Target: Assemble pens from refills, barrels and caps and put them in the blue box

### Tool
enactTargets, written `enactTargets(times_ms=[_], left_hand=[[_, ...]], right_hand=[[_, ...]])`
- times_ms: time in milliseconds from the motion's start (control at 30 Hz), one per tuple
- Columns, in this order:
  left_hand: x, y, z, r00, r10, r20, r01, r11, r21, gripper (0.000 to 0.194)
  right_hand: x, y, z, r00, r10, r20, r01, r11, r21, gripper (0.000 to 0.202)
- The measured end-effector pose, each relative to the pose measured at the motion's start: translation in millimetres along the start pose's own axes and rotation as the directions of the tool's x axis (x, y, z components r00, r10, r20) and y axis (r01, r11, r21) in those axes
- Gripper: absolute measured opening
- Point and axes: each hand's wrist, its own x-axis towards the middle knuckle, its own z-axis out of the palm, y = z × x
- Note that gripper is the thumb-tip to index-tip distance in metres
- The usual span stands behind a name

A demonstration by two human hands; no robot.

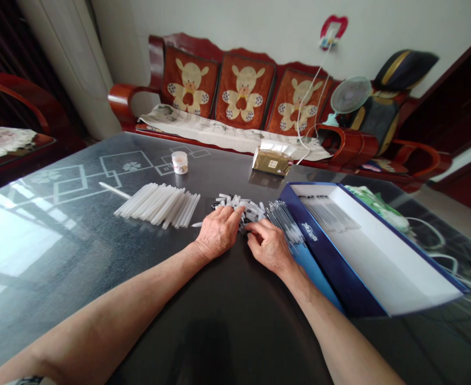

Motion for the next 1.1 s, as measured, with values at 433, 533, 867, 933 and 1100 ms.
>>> enactTargets(times_ms=[433,533,867,933,1100], left_hand=[[0,3,-3.2,0.999,-0.011,0.044,0.013,0.999,-0.038,0.026],[1,4,-5.9,0.997,0.01,0.07,-0.007,1.0,-0.03,0.027],[-1,3,-4.0,0.995,0.022,0.099,-0.017,0.999,-0.049,0.026],[-1,3,-4.0,0.994,0.027,0.106,-0.021,0.998,-0.061,0.025],[0,3,-4.6,0.991,0.048,0.121,-0.037,0.995,-0.09,0.025]], right_hand=[[3,3,6,0.987,0.099,-0.125,-0.072,0.976,0.204,0.012],[3,5,10,0.963,0.249,-0.101,-0.189,0.895,0.404,0.017],[2,4,12,0.958,0.283,-0.053,-0.222,0.844,0.489,0.021],[1,4,12,0.96,0.277,-0.052,-0.219,0.85,0.479,0.02],[0,7,12,0.963,0.264,-0.044,-0.212,0.853,0.476,0.016]])
